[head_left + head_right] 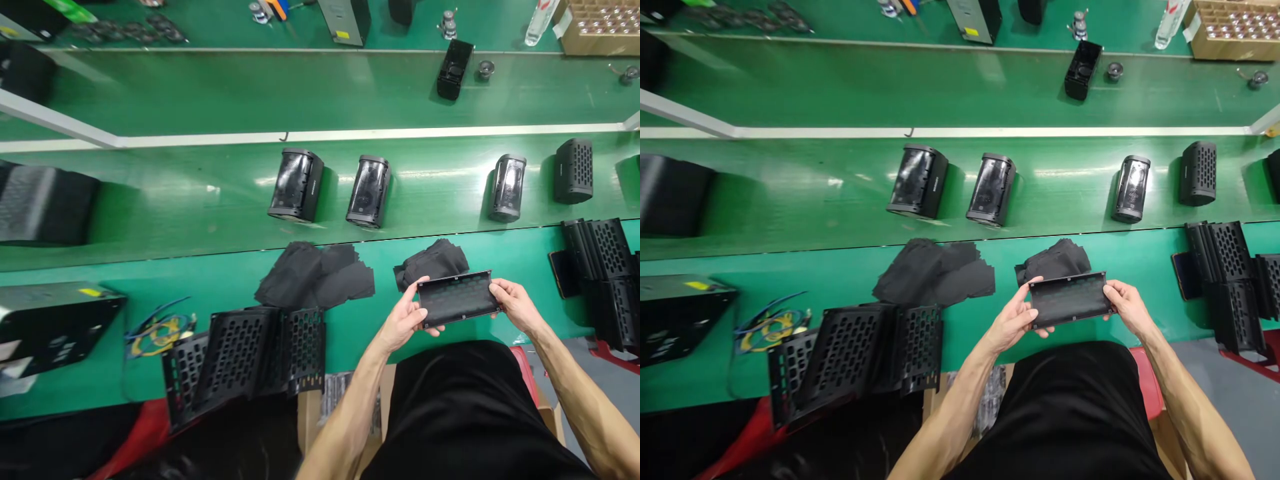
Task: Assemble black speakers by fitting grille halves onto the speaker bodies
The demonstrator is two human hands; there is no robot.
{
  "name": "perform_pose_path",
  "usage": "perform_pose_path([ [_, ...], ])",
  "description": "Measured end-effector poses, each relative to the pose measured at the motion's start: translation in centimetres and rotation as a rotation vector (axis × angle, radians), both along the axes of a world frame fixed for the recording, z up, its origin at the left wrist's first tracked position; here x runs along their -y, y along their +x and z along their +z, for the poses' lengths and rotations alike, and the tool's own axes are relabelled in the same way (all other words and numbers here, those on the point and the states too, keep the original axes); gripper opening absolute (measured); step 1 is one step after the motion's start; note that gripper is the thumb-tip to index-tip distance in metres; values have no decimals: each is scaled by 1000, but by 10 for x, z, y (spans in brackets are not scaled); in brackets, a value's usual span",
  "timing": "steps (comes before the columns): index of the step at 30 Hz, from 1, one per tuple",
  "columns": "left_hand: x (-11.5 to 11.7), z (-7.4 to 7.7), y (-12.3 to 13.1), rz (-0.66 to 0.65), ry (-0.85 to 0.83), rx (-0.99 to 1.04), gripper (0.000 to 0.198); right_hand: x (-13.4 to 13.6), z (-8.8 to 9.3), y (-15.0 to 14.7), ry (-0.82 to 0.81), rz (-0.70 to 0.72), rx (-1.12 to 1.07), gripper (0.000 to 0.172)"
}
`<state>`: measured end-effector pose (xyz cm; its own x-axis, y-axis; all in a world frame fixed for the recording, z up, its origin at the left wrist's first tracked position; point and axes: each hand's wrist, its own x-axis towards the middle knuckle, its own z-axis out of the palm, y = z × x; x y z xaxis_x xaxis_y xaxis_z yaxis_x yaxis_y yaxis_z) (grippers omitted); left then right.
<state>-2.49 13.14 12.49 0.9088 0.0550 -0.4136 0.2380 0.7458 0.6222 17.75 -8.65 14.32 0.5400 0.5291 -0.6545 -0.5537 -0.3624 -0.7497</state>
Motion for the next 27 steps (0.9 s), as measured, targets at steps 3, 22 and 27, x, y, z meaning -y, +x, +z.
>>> perform_pose_path([
  [3, 0, 0, 0, -6, 1, 5, 104, 0, 0, 0, 8, -7, -5, 54],
  [22, -11, -10, 2, -1, -154, 44, 71, 4, 5, 8, 59, 9, 10, 54],
  [27, -18, -31, 36, -175, -428, -50, 76, -13, 8, 15, 43, 229, -53, 61],
])
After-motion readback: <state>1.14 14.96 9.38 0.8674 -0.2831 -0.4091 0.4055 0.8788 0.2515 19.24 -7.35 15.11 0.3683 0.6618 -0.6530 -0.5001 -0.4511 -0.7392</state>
